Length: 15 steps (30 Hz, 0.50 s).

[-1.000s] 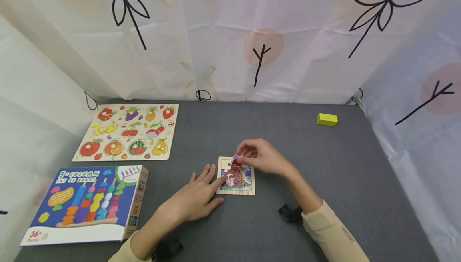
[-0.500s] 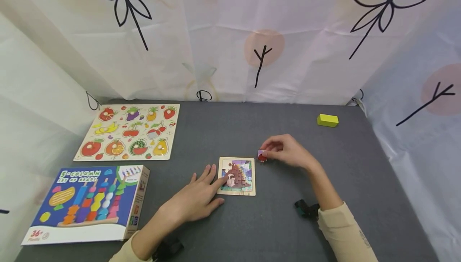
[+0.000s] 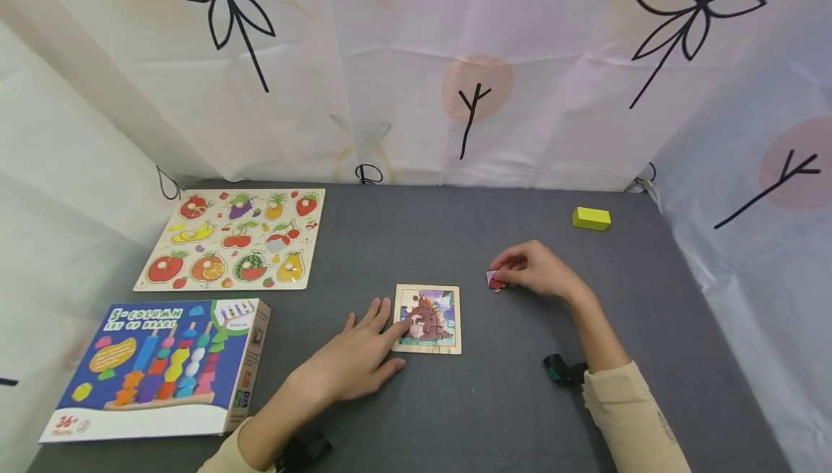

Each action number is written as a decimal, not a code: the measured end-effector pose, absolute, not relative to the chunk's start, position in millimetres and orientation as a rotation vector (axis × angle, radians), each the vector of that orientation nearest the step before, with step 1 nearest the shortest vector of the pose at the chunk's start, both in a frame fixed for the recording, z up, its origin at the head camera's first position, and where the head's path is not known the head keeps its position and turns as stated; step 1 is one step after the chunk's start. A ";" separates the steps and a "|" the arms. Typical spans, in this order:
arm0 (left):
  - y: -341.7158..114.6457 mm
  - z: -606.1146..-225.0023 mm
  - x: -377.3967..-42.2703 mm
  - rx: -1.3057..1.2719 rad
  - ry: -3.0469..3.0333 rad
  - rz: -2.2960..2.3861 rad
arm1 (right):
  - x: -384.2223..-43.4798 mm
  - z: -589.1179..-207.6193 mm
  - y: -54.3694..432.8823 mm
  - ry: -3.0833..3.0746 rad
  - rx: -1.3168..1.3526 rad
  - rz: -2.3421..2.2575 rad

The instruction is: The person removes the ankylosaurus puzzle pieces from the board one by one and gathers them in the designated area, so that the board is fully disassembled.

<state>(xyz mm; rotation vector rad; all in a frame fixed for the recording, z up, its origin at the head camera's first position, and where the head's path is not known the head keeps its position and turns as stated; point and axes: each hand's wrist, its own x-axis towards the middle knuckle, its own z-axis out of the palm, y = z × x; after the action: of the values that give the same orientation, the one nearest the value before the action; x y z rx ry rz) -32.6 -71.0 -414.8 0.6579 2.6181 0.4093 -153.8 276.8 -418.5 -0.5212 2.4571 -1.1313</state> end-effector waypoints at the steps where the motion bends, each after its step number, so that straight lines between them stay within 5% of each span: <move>1: -70.9 -414.9 -32.5 0.658 2.618 0.409 | -154.1 -419.0 277.1 2.462 -0.516 -1.126; 15: -71.0 -415.7 -32.3 0.635 2.614 0.427 | -153.0 -421.4 280.8 2.535 -0.458 -1.108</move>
<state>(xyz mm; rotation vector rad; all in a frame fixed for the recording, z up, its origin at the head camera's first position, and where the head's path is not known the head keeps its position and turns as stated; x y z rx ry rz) -32.3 -71.0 -415.7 0.6352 2.6141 0.4270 -153.0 280.8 -421.4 -0.4577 2.5349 -1.1082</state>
